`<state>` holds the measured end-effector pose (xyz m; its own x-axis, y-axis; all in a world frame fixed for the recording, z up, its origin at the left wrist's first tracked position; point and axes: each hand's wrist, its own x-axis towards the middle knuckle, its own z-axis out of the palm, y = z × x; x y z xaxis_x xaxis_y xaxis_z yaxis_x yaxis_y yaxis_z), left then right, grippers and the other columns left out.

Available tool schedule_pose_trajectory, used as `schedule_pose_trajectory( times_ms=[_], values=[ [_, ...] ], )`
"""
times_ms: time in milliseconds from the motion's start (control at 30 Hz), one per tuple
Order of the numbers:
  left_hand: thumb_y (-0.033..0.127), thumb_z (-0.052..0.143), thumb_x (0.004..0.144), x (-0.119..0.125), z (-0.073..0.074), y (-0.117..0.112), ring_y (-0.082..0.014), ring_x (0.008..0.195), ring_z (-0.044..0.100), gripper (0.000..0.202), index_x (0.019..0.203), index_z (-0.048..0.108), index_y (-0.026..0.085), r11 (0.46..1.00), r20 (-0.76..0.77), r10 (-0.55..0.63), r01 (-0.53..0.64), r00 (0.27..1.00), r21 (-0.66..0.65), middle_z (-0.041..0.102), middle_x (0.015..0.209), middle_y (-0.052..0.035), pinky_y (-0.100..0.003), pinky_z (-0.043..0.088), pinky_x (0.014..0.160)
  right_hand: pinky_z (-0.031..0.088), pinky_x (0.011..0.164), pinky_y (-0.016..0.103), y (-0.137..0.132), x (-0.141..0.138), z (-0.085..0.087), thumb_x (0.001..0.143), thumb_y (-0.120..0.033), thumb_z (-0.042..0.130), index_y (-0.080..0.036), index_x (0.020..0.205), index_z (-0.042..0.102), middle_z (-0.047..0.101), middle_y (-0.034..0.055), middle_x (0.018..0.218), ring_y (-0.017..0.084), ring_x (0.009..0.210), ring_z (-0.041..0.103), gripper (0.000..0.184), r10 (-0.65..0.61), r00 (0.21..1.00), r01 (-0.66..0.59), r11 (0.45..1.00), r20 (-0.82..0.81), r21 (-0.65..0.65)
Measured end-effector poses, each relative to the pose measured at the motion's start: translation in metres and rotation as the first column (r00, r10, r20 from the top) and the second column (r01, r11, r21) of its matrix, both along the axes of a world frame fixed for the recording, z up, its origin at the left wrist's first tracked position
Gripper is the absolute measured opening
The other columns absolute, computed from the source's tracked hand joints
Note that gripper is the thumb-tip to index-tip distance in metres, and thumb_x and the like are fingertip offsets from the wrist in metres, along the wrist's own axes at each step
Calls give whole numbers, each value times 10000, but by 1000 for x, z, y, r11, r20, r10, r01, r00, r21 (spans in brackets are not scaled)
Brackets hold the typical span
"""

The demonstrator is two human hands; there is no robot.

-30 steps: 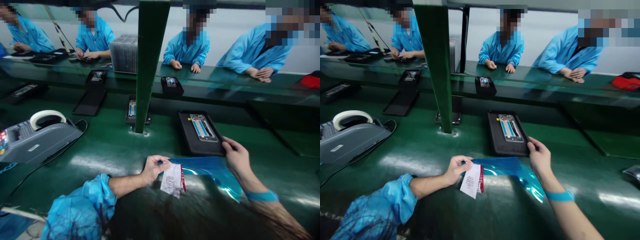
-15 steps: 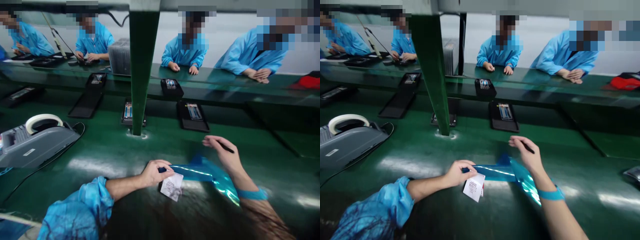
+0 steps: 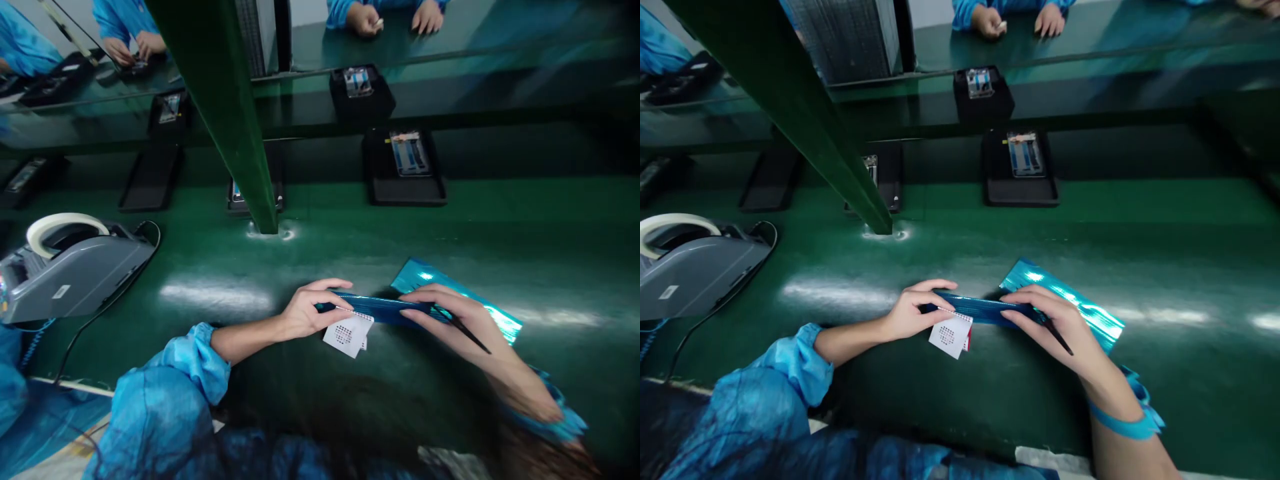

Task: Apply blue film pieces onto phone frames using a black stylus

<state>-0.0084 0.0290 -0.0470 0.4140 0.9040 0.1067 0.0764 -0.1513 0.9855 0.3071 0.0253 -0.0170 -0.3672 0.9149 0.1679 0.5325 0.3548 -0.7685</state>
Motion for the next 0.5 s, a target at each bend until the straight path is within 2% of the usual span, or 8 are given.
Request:
schedule_pose_trajectory(
  times_ms=[133, 267, 400, 500],
  values=[
    [355, 901, 902, -1, -1, 0, -324, 1248, 830, 161, 934, 917, 198, 1000, 21, -6, 6, 1000, -27, 839, 1355, -181, -437, 674, 1127, 686, 767, 266, -5, -2, 7, 1012, -383, 790, -371, 1096, 807, 834, -28, 1025, 193, 864, 818, 87, -20, 1000, 20, 998, 3, 55],
    [427, 883, 928, 1, -2, -3, -302, 1128, 864, 249, 939, 909, 180, 998, 34, 5, -3, 999, -58, 879, 1216, -175, -405, 703, 1064, 682, 736, 263, -8, -6, 11, 1049, -486, 747, -351, 1089, 790, 831, -28, 1015, 184, 841, 812, 147, -24, 999, 22, 997, 27, 72],
    [444, 861, 951, 2, -4, -5, -265, 1044, 871, 270, 954, 903, 177, 996, 22, 23, -21, 999, -82, 892, 1106, -148, -343, 715, 982, 679, 776, 314, -6, -6, 5, 1098, -475, 683, -281, 1137, 764, 815, 15, 1040, 191, 856, 810, 214, 26, 994, -44, 983, 104, 180],
    [444, 861, 955, 3, -4, -5, -273, 1081, 863, 276, 957, 900, 171, 996, 4, 29, -28, 1000, -90, 891, 1102, -158, -356, 709, 1005, 666, 818, 379, -4, -7, -1, 1109, -431, 671, -218, 1148, 759, 789, 71, 1059, 227, 899, 797, 234, -11, 986, -38, 956, 164, 292]
  ],
)
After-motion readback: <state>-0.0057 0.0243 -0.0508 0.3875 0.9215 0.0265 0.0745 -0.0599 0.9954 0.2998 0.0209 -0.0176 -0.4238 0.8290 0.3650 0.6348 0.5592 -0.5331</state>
